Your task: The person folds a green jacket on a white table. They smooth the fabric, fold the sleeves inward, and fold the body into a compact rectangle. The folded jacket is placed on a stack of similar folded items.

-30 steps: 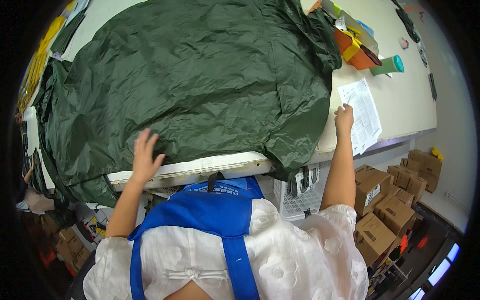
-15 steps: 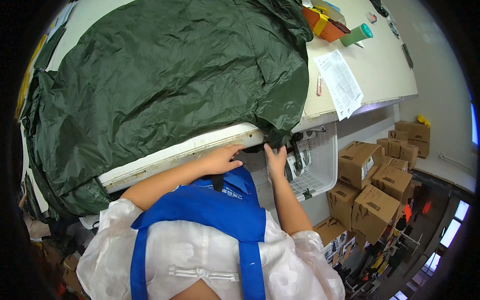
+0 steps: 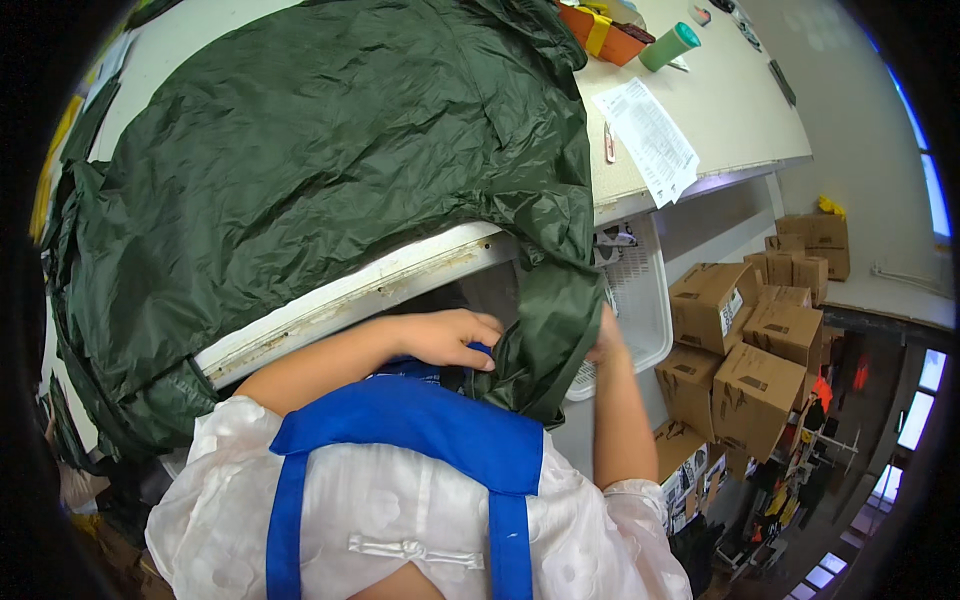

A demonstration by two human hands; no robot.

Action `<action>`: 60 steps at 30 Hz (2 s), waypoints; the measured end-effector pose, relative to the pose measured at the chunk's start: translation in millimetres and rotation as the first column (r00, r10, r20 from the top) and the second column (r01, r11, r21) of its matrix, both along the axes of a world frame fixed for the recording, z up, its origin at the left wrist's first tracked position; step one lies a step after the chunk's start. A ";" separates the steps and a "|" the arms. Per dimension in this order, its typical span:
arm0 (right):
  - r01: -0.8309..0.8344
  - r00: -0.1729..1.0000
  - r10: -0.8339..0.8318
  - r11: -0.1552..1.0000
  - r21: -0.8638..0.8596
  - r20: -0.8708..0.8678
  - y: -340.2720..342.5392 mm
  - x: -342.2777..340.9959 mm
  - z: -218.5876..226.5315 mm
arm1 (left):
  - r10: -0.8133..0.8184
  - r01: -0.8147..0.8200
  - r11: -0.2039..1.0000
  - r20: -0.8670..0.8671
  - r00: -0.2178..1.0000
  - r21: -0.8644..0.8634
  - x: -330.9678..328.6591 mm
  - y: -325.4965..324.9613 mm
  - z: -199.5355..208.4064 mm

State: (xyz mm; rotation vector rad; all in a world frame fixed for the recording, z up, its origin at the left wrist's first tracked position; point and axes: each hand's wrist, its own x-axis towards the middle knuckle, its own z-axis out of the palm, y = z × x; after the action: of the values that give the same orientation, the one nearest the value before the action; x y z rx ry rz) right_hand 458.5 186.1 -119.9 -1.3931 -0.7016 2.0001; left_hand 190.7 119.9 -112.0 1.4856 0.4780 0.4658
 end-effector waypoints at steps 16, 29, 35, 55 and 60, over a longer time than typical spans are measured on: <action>-0.996 0.026 -0.288 -0.086 0.001 0.957 305.8 -68.3 -9.6 | 0.700 -0.229 0.640 0.679 -0.220 -0.734 -117.6 66.4 47.8; -0.883 0.461 0.210 0.012 0.469 0.862 418.5 -95.8 -9.5 | 0.913 -0.669 -0.342 -0.065 -0.402 -0.660 -20.2 157.2 -43.5; -0.960 -0.246 -0.172 -0.094 -0.265 0.954 439.1 -97.6 -48.3 | 0.873 -0.502 -0.196 -0.384 0.302 -0.842 38.9 96.7 -67.1; -0.840 0.540 0.841 0.536 0.083 0.040 180.6 -374.1 18.7 | 0.982 -0.957 -0.134 -0.093 -0.163 0.259 -172.3 53.5 21.4; -0.652 0.603 0.582 0.754 0.083 -0.545 167.6 -342.7 81.0 | 0.862 -0.851 -0.368 0.207 -0.463 -0.374 -151.5 51.6 54.3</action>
State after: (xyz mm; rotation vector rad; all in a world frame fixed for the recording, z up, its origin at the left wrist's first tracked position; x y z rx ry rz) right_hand 115.8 353.7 -38.9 -0.5613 -0.8727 2.8640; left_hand 39.2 171.5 -57.6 0.3102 1.4014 2.2405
